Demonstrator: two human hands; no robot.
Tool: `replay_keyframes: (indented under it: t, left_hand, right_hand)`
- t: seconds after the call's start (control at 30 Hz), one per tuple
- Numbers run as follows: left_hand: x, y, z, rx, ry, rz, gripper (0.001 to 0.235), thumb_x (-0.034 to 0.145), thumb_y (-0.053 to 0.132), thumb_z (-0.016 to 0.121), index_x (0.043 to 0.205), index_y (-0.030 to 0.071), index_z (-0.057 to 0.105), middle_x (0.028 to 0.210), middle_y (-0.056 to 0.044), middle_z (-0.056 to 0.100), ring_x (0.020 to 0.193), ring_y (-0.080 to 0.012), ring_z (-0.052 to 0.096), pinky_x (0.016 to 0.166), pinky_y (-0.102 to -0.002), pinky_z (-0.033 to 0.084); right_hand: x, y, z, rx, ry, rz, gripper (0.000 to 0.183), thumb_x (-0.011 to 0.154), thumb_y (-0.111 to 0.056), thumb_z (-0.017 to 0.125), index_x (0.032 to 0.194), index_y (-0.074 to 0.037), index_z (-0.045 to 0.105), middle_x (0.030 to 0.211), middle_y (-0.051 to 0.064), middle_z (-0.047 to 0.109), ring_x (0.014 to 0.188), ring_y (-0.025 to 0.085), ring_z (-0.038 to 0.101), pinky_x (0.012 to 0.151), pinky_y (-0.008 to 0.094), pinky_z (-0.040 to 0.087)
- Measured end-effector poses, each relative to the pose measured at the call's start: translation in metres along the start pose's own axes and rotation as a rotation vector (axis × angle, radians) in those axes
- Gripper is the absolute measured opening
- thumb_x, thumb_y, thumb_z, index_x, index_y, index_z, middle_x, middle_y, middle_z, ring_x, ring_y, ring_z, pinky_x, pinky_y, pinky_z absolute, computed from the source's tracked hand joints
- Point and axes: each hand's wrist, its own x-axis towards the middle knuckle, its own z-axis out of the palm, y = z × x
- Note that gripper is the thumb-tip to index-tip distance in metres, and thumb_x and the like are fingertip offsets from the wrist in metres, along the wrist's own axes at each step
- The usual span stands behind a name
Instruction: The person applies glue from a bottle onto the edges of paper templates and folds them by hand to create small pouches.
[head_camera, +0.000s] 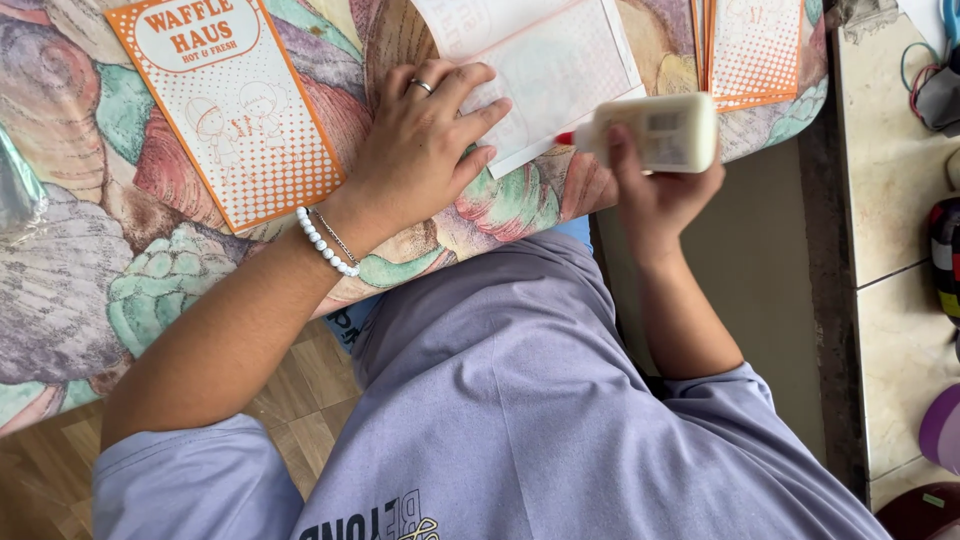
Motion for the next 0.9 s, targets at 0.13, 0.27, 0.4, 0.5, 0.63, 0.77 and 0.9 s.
replay_keyframes:
  t: [0.13,0.27,0.4,0.5,0.63,0.77,0.9]
  left_hand:
    - [0.0,0.001,-0.001,-0.003,-0.016,-0.012,0.043,0.086,0.03,0.083,0.126,0.015,0.073,0.137,-0.008,0.056,0.122,-0.0297,0.05,0.094,-0.047,0.037]
    - [0.001,0.001,-0.003,0.003,-0.029,-0.007,0.044,0.088,0.032,0.081,0.127,0.015,0.073,0.137,-0.009,0.056,0.122,-0.0309,0.049,0.095,-0.048,0.037]
    - [0.001,0.001,-0.002,0.008,-0.03,-0.014,0.046,0.086,0.034,0.082,0.127,0.016,0.073,0.138,-0.009,0.056,0.122,-0.0303,0.05,0.095,-0.048,0.037]
    - [0.0,0.001,-0.003,0.007,-0.016,-0.01,0.044,0.087,0.03,0.082,0.127,0.015,0.073,0.137,-0.008,0.056,0.123,-0.0298,0.049,0.094,-0.047,0.037]
    - [0.001,0.001,-0.003,0.014,-0.022,-0.004,0.043,0.088,0.031,0.081,0.127,0.015,0.073,0.137,-0.008,0.056,0.123,-0.0291,0.049,0.094,-0.046,0.037]
    - [0.001,0.001,-0.003,0.0,-0.025,-0.006,0.045,0.087,0.031,0.082,0.128,0.015,0.074,0.138,-0.009,0.056,0.122,-0.0306,0.05,0.094,-0.047,0.037]
    - [0.001,0.001,-0.004,-0.004,-0.039,-0.009,0.045,0.089,0.031,0.082,0.129,0.015,0.074,0.139,-0.009,0.056,0.122,-0.0314,0.05,0.096,-0.048,0.037]
  right_hand:
    - [-0.008,-0.006,0.004,-0.065,-0.019,-0.045,0.04,0.088,-0.013,0.091,0.103,0.005,0.058,0.093,0.017,0.069,0.084,0.025,0.068,0.07,0.037,0.061]
    - [-0.026,-0.036,0.02,0.033,-0.146,0.032,0.04,0.084,-0.013,0.091,0.108,0.004,0.064,0.097,0.013,0.067,0.086,0.02,0.064,0.075,0.035,0.06]
    - [-0.024,-0.03,0.015,-0.1,-0.098,0.041,0.044,0.083,-0.019,0.094,0.103,0.006,0.065,0.095,0.011,0.069,0.082,0.018,0.065,0.07,0.033,0.061]
    - [-0.004,-0.003,-0.001,0.019,0.047,0.033,0.043,0.082,-0.014,0.094,0.099,0.008,0.062,0.093,0.018,0.069,0.083,0.022,0.065,0.067,0.038,0.061]
    - [0.002,0.005,-0.006,0.026,0.035,-0.045,0.037,0.091,-0.007,0.089,0.106,0.003,0.057,0.099,0.018,0.067,0.092,0.029,0.07,0.078,0.043,0.067]
    - [-0.023,-0.022,0.013,0.018,0.002,0.064,0.054,0.082,-0.017,0.093,0.109,0.006,0.053,0.103,0.02,0.067,0.09,0.025,0.068,0.075,0.038,0.063]
    - [-0.028,-0.05,0.016,-0.109,-0.23,-0.016,0.045,0.087,-0.02,0.089,0.114,0.004,0.063,0.103,0.013,0.069,0.087,0.021,0.068,0.081,0.032,0.061]
